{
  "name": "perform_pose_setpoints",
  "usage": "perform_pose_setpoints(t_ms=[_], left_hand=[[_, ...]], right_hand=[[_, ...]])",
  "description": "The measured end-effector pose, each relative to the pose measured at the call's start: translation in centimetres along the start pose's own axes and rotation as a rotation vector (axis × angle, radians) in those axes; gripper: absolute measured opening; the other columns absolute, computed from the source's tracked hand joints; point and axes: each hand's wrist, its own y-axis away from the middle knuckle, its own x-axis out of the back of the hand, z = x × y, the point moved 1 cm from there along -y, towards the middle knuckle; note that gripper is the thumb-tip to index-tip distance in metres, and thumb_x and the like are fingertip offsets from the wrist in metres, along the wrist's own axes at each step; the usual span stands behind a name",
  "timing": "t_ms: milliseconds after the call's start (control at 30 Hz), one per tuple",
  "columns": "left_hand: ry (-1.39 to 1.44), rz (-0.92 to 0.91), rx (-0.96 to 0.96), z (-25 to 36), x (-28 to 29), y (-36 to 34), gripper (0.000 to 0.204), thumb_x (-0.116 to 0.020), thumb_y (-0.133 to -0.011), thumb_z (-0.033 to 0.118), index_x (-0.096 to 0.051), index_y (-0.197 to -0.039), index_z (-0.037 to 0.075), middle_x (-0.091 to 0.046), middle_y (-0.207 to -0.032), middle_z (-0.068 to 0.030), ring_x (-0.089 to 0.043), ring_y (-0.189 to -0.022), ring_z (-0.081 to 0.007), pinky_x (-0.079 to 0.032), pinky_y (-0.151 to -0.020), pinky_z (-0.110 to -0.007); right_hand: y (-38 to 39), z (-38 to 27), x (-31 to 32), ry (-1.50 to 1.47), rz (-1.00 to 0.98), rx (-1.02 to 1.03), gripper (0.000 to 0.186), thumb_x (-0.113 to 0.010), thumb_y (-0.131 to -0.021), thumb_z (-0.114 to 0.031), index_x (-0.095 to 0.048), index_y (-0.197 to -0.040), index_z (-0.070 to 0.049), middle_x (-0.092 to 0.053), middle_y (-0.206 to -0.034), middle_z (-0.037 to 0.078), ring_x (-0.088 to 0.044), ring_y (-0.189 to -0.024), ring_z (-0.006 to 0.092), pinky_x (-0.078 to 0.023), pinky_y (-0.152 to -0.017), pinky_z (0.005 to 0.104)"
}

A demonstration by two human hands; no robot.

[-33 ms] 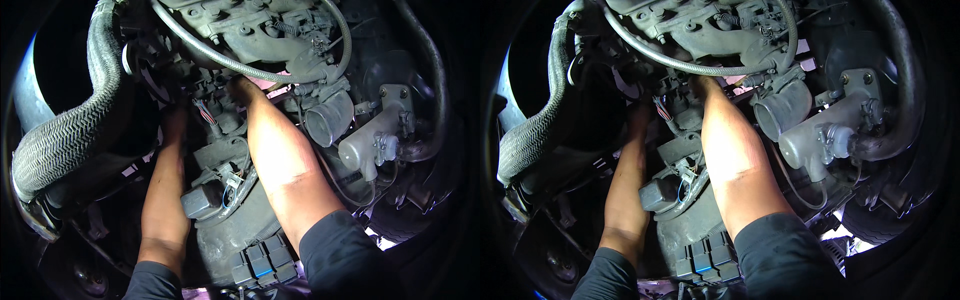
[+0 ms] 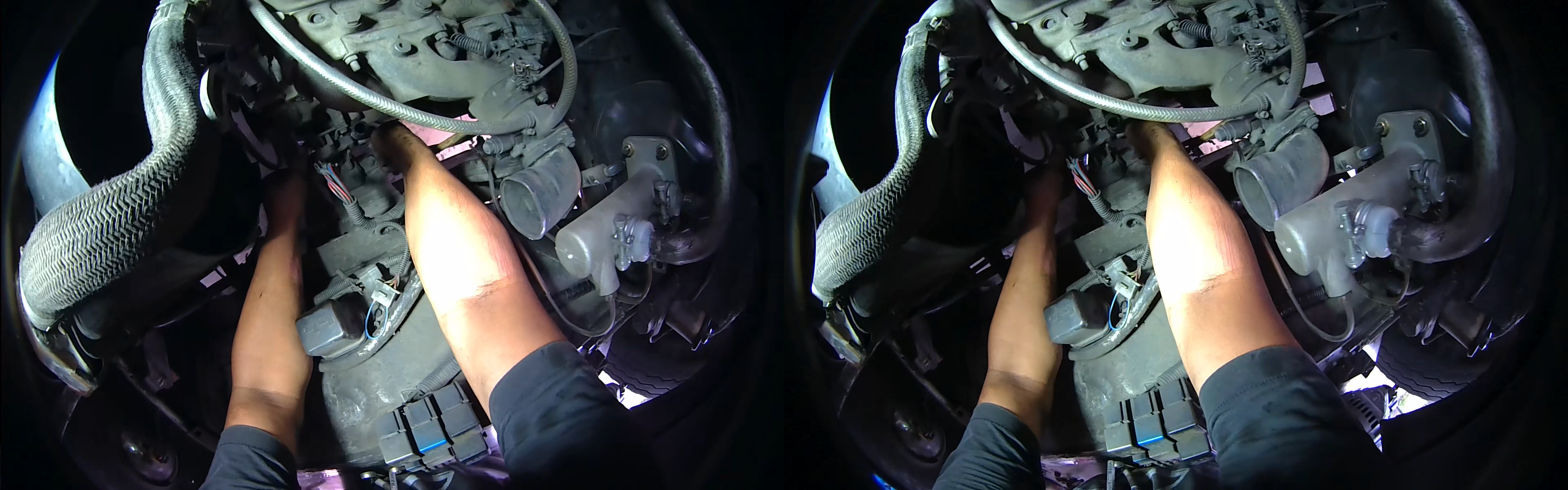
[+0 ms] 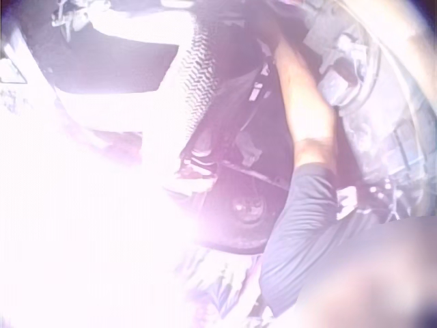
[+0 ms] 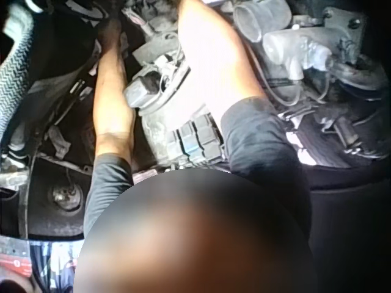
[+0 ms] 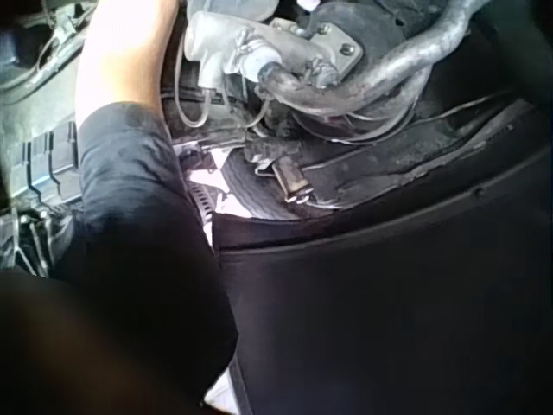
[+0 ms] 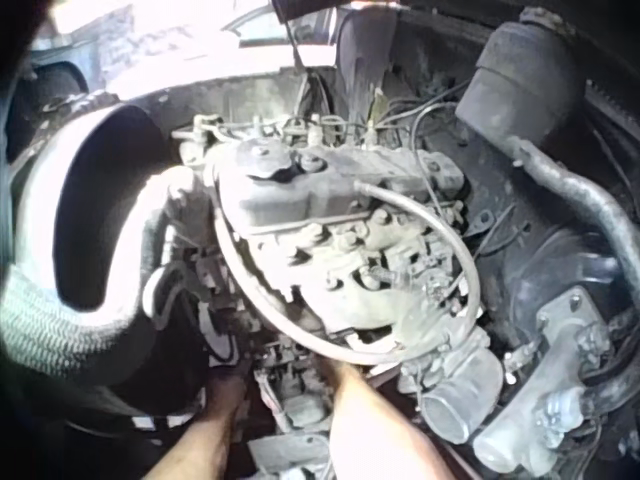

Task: The person removes an alternator from a car engine bay, then repeatedly attempts to install it by aligning and tightening bolts. The alternator is handled multiple times, removed, and repositioned, but the final secured state is not shown.

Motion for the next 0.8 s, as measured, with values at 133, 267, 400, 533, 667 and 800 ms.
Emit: perform_pose_setpoints(t_ms=[133,267,400,533,667,800], left_hand=[[0.233,-0.047,0.398,1.3,0.9,-0.4,0.072,-0.054,-0.098,0.075,-0.069,-0.139,0.017,-0.075,-0.108,-0.0309,-0.071,-0.111,-0.0437,-0.052,-0.094,-0.047],[0.389,-0.05,0.422,2.4,1.6,0.1,0.075,-0.057,-0.097,0.075,-0.069,-0.138,0.013,-0.074,-0.115,-0.031,-0.069,-0.12,-0.0401,-0.05,-0.101,-0.045],[0.5,-0.016,0.431,2.0,1.2,0.0,0.076,-0.061,-0.096,0.073,-0.071,-0.134,0.008,-0.075,-0.118,-0.028,-0.071,-0.118,-0.0364,-0.05,-0.101,-0.043],[0.517,-0.087,0.445,0.9,0.4,0.1,0.074,-0.064,-0.095,0.07,-0.071,-0.132,0.005,-0.076,-0.119,-0.0256,-0.072,-0.117,-0.0347,-0.051,-0.1,-0.04],[0.557,-0.008,0.263,0.4,-0.9,1.1,0.074,-0.071,-0.093,0.064,-0.073,-0.125,-0.003,-0.077,-0.116,-0.0237,-0.073,-0.114,-0.0309,-0.052,-0.098,-0.039],[0.701,-0.011,0.416,0.7,-1.2,0.6,0.061,-0.078,-0.094,0.049,-0.072,-0.129,-0.001,-0.078,-0.118,-0.0174,-0.072,-0.111,-0.0236,-0.052,-0.097,-0.038]], right_hand=[[-3.2,1.1,-0.4,0.185,-0.129,-0.093,0.03,-0.05,-0.103,-0.022,-0.07,-0.097,0.0,-0.069,-0.082,0.021,-0.067,-0.065,0.03,-0.056,-0.059,0.0477],[-3.5,1.9,-1.3,-0.355,-0.113,-0.103,0.03,-0.04,-0.108,-0.014,-0.067,-0.115,-0.007,-0.071,-0.098,0.012,-0.07,-0.084,0.0278,-0.059,-0.078,0.0472],[-1.4,1.1,-1.3,-0.594,-0.201,-0.181,0.032,-0.038,-0.111,-0.028,-0.061,-0.127,-0.012,-0.072,-0.11,0.011,-0.071,-0.095,0.0291,-0.057,-0.092,0.0497],[-0.2,0.9,-0.8,-0.617,-0.157,-0.213,0.038,-0.04,-0.111,-0.04,-0.059,-0.129,-0.013,-0.073,-0.114,0.013,-0.073,-0.101,0.0322,-0.057,-0.094,0.0511],[-3.0,1.4,-0.4,-0.374,-0.058,-0.15,0.027,-0.048,-0.109,-0.024,-0.059,-0.13,-0.012,-0.074,-0.109,0.01,-0.075,-0.096,0.0286,-0.057,-0.09,0.051],[-5.2,3.4,-0.8,-0.253,-0.176,-0.171,0.023,-0.053,-0.106,-0.012,-0.063,-0.127,-0.01,-0.076,-0.107,0.007,-0.075,-0.094,0.0243,-0.059,-0.084,0.0484]])
